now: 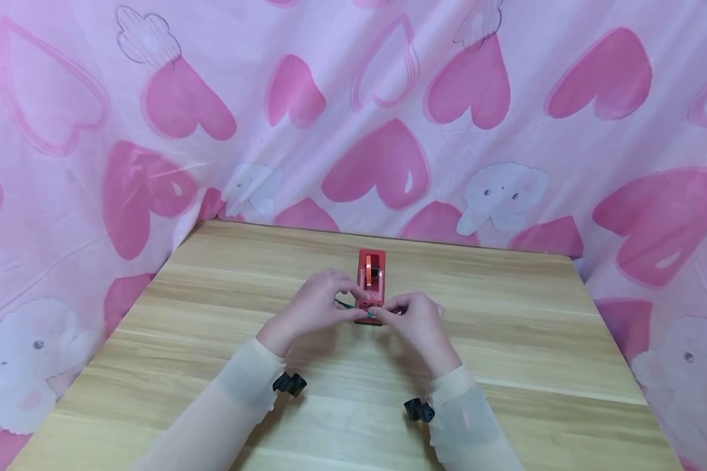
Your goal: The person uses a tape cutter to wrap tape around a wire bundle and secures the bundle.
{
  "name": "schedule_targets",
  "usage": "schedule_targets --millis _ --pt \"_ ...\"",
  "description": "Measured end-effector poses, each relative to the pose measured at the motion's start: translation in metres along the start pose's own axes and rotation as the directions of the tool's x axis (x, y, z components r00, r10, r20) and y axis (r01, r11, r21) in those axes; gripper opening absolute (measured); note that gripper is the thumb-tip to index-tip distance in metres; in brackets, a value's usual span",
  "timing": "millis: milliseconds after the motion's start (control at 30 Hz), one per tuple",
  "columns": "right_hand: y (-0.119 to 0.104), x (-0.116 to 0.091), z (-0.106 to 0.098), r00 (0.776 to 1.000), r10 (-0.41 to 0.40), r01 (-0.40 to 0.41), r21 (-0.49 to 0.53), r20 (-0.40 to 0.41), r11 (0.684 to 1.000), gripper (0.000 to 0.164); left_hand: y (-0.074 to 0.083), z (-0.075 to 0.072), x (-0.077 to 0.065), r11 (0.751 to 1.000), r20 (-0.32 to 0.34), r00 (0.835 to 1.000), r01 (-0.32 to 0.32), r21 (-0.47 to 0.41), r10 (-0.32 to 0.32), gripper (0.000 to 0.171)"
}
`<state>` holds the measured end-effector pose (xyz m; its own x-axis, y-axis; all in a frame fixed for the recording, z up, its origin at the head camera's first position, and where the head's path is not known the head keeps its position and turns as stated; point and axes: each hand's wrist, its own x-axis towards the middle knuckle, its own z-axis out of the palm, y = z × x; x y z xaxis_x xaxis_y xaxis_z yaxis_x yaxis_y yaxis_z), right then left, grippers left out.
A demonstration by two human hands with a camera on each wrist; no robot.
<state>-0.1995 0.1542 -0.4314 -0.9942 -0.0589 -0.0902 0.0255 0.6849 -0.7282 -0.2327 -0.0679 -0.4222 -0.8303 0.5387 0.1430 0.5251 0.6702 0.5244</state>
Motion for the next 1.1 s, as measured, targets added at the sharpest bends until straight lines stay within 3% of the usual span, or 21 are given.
schedule_targets --millis 133,533,733,933,1100 --pt "0.001 -0.004 0.002 1.0 -0.01 0.01 0.009 -0.014 1.0 0.022 0.001 0.005 -0.006 0.999 -0.021 1.0 -0.012 0.045 0.013 0.027" --pt "0.003 -0.008 0.003 0.999 -0.014 0.018 0.13 -0.033 0.991 0.029 -0.003 0.014 -0.013 0.997 -0.129 0.99 -0.055 0.055 0.062 0.013" --pt "0.008 -0.006 0.001 0.996 -0.057 0.069 0.185 -0.068 0.98 0.044 -0.003 0.012 -0.015 1.0 -0.15 0.988 -0.018 0.021 0.021 0.014" --pt "0.006 -0.007 -0.003 0.98 -0.194 0.199 0.21 -0.042 0.957 0.034 -0.003 0.007 -0.015 1.0 -0.168 0.986 0.006 -0.009 -0.007 0.015" --pt "0.003 -0.006 -0.003 0.979 -0.203 0.201 0.214 -0.015 0.956 0.024 -0.002 0.004 -0.015 1.0 -0.177 0.984 0.013 -0.022 -0.017 0.016"
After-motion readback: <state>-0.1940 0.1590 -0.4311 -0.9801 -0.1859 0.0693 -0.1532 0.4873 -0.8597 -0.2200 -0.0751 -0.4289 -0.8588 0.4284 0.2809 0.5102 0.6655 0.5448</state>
